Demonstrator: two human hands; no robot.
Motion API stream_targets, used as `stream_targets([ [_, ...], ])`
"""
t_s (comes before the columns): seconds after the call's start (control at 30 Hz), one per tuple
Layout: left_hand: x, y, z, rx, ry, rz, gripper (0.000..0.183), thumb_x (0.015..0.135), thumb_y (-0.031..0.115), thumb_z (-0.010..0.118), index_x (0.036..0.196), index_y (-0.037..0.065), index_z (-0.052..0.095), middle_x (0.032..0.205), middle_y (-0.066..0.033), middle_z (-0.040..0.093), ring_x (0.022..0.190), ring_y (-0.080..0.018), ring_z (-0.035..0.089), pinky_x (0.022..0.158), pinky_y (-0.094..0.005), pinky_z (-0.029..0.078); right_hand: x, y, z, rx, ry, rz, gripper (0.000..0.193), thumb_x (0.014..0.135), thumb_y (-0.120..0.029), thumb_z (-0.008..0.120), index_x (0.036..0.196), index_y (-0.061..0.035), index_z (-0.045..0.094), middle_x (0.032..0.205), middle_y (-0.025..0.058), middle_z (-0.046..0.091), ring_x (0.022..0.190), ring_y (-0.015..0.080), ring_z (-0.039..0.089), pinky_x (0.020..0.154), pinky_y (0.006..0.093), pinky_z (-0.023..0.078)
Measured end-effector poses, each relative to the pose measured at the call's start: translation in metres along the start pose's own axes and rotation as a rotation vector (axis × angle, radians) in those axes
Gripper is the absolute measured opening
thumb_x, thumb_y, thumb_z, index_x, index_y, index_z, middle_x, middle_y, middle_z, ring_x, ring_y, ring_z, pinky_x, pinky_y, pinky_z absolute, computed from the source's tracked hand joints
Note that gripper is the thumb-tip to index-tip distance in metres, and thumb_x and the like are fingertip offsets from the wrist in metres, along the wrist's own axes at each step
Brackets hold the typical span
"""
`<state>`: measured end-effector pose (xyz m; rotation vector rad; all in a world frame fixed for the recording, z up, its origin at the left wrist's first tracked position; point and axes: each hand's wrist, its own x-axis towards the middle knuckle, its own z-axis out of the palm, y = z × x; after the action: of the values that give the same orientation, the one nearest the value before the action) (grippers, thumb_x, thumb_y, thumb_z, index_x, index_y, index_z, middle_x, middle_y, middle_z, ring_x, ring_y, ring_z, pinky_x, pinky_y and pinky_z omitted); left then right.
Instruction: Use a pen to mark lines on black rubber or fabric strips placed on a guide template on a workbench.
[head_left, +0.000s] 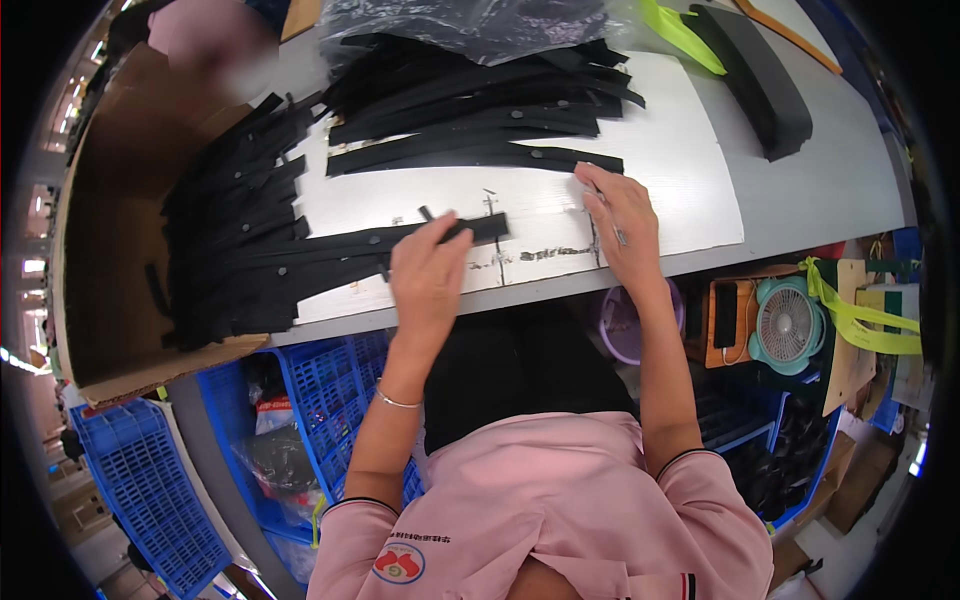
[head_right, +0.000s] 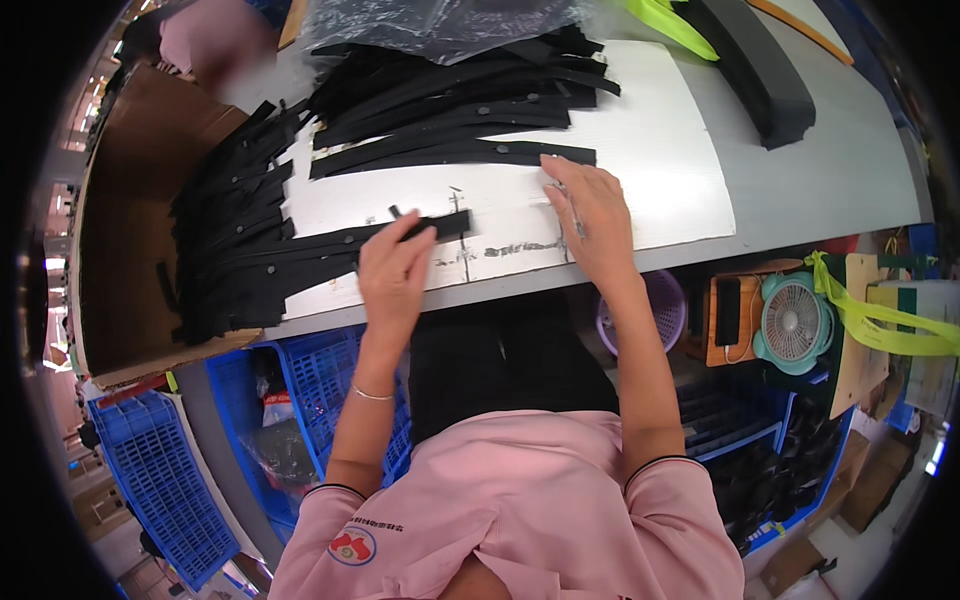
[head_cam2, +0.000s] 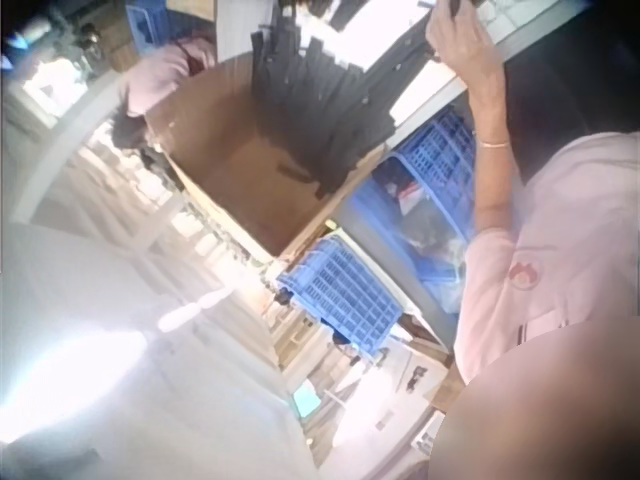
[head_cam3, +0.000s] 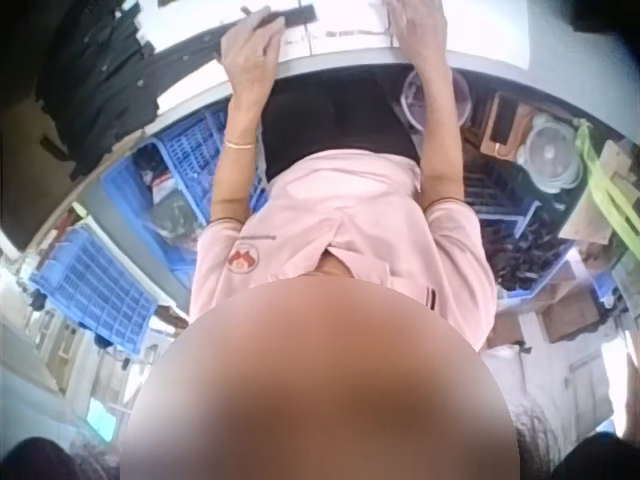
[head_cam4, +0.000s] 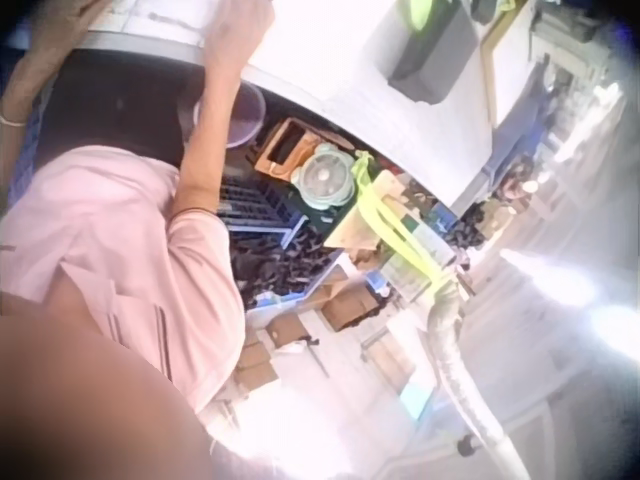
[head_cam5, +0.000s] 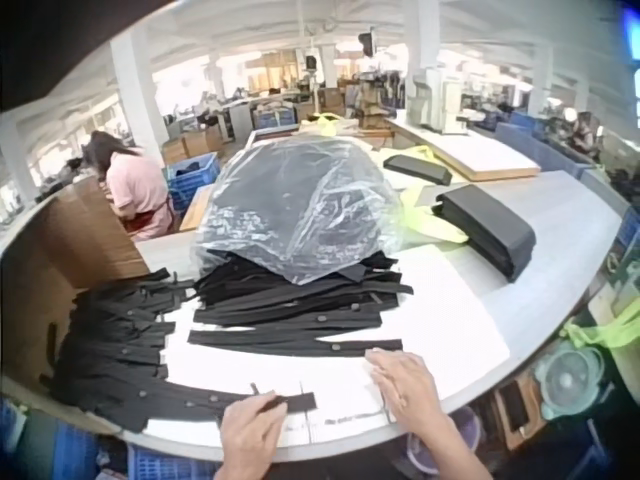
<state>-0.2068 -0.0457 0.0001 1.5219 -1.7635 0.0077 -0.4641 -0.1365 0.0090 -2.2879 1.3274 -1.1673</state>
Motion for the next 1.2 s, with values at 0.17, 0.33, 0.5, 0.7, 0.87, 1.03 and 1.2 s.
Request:
stream_targets([
  [0.17, 0.006, 0.024, 0.016, -0.122, -0.057, -0.058, 0.027, 0.085, 0.003, 0.080, 0.111, 0.003, 0.075, 0.128, -0.0135, 0.069, 0.122, -0.0323, 0.064, 0.101, -0.0409, 0.052, -0.004, -0.011, -0.005, 0.045, 0.049, -0.056, 0.034, 0.093, -0.003, 0.071, 0.127, -0.0060, 0.068, 0.110, 0.0099, 0.075, 0.099, 0.0289, 0.069, 0.097, 0.0407, 0.049],
  [0.33, 0.002, 0.017, 0.005, -0.196, -0.106, -0.160, 0.027, 0.090, 0.005, 0.076, 0.117, 0.004, 0.075, 0.136, -0.0139, 0.067, 0.127, -0.0335, 0.064, 0.108, -0.0416, 0.050, -0.023, -0.043, 0.005, 0.124, -0.079, -0.202, 0.044, 0.090, -0.003, 0.073, 0.133, -0.0080, 0.064, 0.124, 0.0118, 0.072, 0.117, 0.0290, 0.067, 0.104, 0.0450, 0.047],
  [0.5, 0.009, -0.018, -0.010, 0.032, -0.194, -0.122, 0.032, 0.098, 0.016, 0.068, 0.128, 0.003, 0.071, 0.145, -0.0166, 0.061, 0.141, -0.0368, 0.051, 0.121, -0.0514, 0.032, -0.032, -0.051, 0.022, -0.113, -0.229, -0.217, 0.045, 0.089, -0.010, 0.076, 0.133, -0.0100, 0.065, 0.136, 0.0069, 0.068, 0.132, 0.0258, 0.060, 0.116, 0.0464, 0.038],
  [0.7, 0.005, -0.029, -0.033, 0.117, -0.086, -0.210, 0.041, 0.101, 0.022, 0.066, 0.137, 0.003, 0.065, 0.151, -0.0162, 0.056, 0.149, -0.0396, 0.040, 0.126, -0.0575, 0.017, -0.053, -0.038, 0.006, -0.195, -0.174, -0.165, 0.047, 0.088, -0.012, 0.077, 0.133, -0.0113, 0.065, 0.136, 0.0067, 0.067, 0.130, 0.0272, 0.059, 0.117, 0.0486, 0.036],
  [0.87, -0.029, -0.005, -0.025, 0.141, -0.218, -0.204, 0.049, 0.099, 0.024, 0.068, 0.143, 0.004, 0.060, 0.154, -0.0160, 0.052, 0.151, -0.0397, 0.037, 0.125, -0.0618, 0.015, -0.071, -0.007, -0.026, -0.291, -0.044, -0.068, 0.049, 0.090, -0.007, 0.074, 0.138, -0.0129, 0.065, 0.137, 0.0048, 0.068, 0.129, 0.0289, 0.058, 0.120, 0.0509, 0.033],
  [1.03, -0.048, 0.004, -0.028, 0.164, -0.145, -0.242, 0.058, 0.100, 0.026, 0.068, 0.149, 0.001, 0.053, 0.159, -0.0160, 0.048, 0.153, -0.0393, 0.032, 0.124, -0.0639, 0.010, -0.072, 0.009, -0.045, -0.355, -0.036, -0.005, 0.038, 0.096, -0.004, 0.067, 0.134, -0.0086, 0.067, 0.134, 0.0048, 0.070, 0.127, 0.0269, 0.059, 0.121, 0.0492, 0.033],
  [1.2, -0.058, -0.006, -0.040, 0.174, -0.117, -0.342, 0.058, 0.100, 0.028, 0.068, 0.151, 0.005, 0.053, 0.161, -0.0131, 0.047, 0.155, -0.0353, 0.031, 0.126, -0.0601, 0.003, -0.073, 0.012, -0.039, -0.308, 0.018, -0.026, 0.037, 0.098, -0.003, 0.065, 0.134, -0.0069, 0.067, 0.132, 0.0051, 0.070, 0.123, 0.0255, 0.061, 0.120, 0.0492, 0.034],
])
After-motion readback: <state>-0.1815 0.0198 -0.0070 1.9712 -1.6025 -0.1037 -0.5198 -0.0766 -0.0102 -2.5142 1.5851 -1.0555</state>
